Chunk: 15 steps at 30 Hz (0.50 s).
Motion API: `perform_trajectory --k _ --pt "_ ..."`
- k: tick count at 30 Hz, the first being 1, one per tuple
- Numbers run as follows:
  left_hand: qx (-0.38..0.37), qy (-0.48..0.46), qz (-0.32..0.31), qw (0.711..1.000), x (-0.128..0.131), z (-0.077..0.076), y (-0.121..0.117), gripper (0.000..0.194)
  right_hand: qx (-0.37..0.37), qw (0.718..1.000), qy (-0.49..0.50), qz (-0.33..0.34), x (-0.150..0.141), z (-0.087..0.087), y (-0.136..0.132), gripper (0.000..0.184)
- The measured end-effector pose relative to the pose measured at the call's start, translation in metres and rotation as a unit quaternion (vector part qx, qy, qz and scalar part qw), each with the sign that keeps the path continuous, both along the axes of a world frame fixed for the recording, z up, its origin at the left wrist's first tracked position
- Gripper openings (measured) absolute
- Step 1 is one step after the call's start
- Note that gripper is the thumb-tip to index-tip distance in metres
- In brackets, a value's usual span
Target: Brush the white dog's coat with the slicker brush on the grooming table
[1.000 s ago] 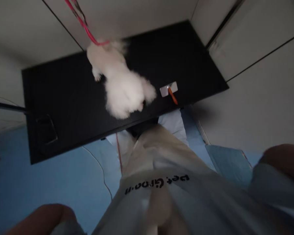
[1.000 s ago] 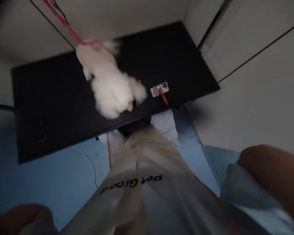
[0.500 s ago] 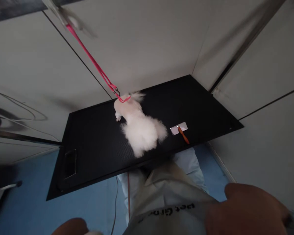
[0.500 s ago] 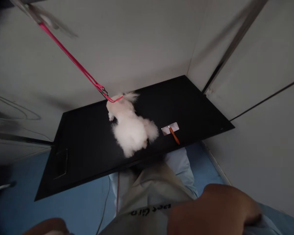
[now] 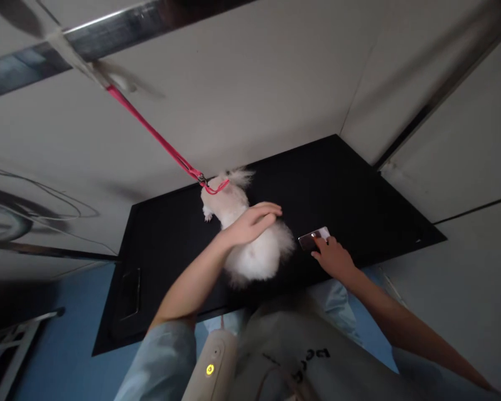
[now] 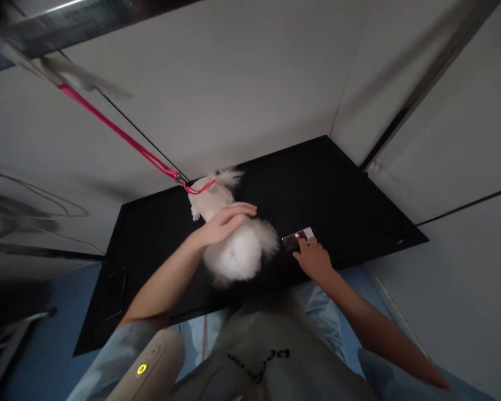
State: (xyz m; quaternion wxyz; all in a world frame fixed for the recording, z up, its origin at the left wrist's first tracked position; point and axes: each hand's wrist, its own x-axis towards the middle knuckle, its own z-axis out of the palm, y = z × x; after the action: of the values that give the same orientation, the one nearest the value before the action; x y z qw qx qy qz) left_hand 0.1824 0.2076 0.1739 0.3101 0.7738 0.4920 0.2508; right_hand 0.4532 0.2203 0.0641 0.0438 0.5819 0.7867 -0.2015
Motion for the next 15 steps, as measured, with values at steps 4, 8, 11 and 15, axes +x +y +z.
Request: perform_trajectory --k 4,8,11,15 --pt "-0.203 0.371 0.03 0.905 0.037 -0.08 0.071 0.039 -0.05 0.996 0.066 0.02 0.012 -0.068 0.014 0.03" --pt "-0.253 0.423 0.021 0.87 0.027 -0.119 0.049 0.043 -0.141 0.951 0.276 0.0 0.001 -0.097 0.031 0.032" --pt "-0.268 0.413 0.077 0.867 -0.002 -0.119 0.011 0.041 -0.148 0.926 0.348 0.008 -0.026 -0.105 0.052 0.038" --pt "-0.277 0.372 0.175 0.869 -0.035 -0.117 -0.016 0.032 -0.02 0.953 0.294 0.075 -0.066 -0.111 0.075 0.038"
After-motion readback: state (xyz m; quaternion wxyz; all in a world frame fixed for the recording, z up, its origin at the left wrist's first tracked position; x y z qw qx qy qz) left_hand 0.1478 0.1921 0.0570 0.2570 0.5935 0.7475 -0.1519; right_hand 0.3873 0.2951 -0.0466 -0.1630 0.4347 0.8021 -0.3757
